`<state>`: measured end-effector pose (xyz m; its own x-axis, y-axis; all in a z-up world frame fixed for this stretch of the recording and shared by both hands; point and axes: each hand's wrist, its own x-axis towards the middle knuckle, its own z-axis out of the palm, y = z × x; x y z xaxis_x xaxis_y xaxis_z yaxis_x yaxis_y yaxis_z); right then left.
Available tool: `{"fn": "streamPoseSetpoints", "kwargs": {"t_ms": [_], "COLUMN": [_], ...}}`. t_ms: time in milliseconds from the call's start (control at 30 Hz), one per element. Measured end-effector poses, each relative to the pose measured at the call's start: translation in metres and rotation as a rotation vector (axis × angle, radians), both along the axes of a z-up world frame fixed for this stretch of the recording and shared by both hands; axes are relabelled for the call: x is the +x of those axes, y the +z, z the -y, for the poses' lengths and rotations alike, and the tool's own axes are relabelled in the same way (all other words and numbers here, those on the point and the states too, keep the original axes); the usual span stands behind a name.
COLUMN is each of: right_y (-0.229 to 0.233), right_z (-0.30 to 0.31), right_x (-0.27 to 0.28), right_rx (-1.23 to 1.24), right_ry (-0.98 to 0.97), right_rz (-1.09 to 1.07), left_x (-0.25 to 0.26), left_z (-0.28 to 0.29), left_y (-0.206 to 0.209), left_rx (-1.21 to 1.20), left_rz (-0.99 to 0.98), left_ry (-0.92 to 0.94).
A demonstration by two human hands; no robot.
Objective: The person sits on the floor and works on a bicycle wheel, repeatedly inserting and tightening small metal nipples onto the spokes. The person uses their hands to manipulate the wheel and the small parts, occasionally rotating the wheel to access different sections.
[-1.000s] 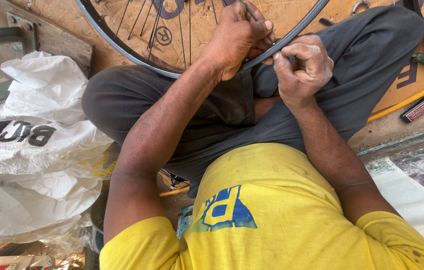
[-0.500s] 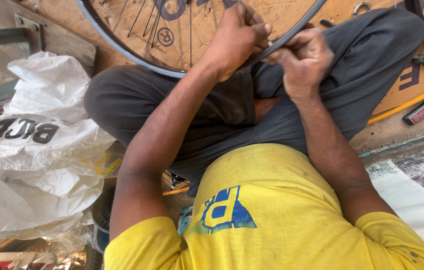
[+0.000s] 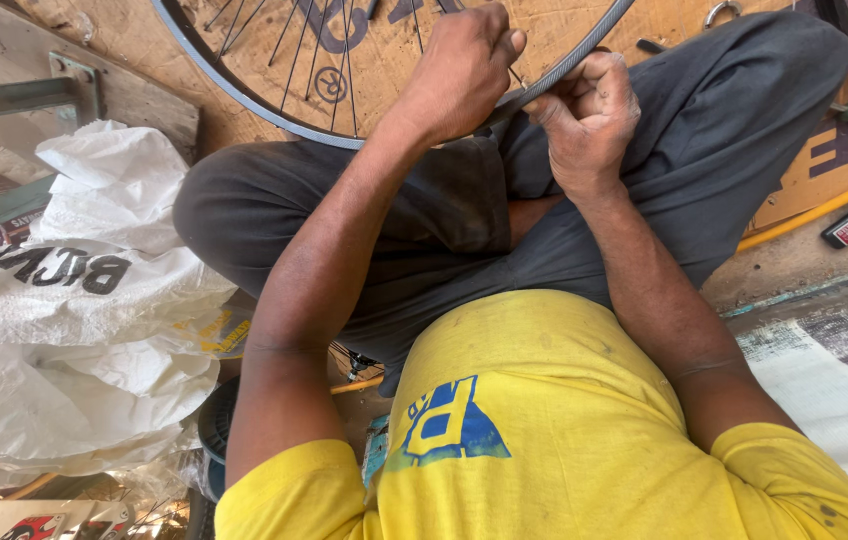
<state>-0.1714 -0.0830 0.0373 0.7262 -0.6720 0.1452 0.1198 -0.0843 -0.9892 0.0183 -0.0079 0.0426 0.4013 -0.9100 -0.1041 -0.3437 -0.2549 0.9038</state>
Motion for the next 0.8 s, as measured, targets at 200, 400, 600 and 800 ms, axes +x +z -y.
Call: {"fn": "streamPoseSetpoints", "kwargs": {"t_ms": [200, 400, 600, 800], "right_y": [-0.004, -0.001, -0.006, -0.002], "right_z": [0.007, 0.01, 0.009, 0.007], "right_x": [-0.001, 0.0, -0.003, -0.001], "right_rx": [-0.027, -0.001, 0.006, 0.07], "right_ry": [0.037, 0.061, 0.058, 0.071], "right_rz": [-0.017, 0.053, 0.031, 0.044], "left_x": [-0.001, 0.004, -0.003, -0.011], "left_z": [-0.005, -0.01, -0.007, -0.001], "left_y": [0.014, 0.02, 0.009, 0.008], "left_rx": [0.048, 0.023, 0.034, 0.036], "left_rz": [-0.361, -0.339, -0.239, 0.051], "left_ry": [-0.103, -0.209, -0.198, -0.156]}}
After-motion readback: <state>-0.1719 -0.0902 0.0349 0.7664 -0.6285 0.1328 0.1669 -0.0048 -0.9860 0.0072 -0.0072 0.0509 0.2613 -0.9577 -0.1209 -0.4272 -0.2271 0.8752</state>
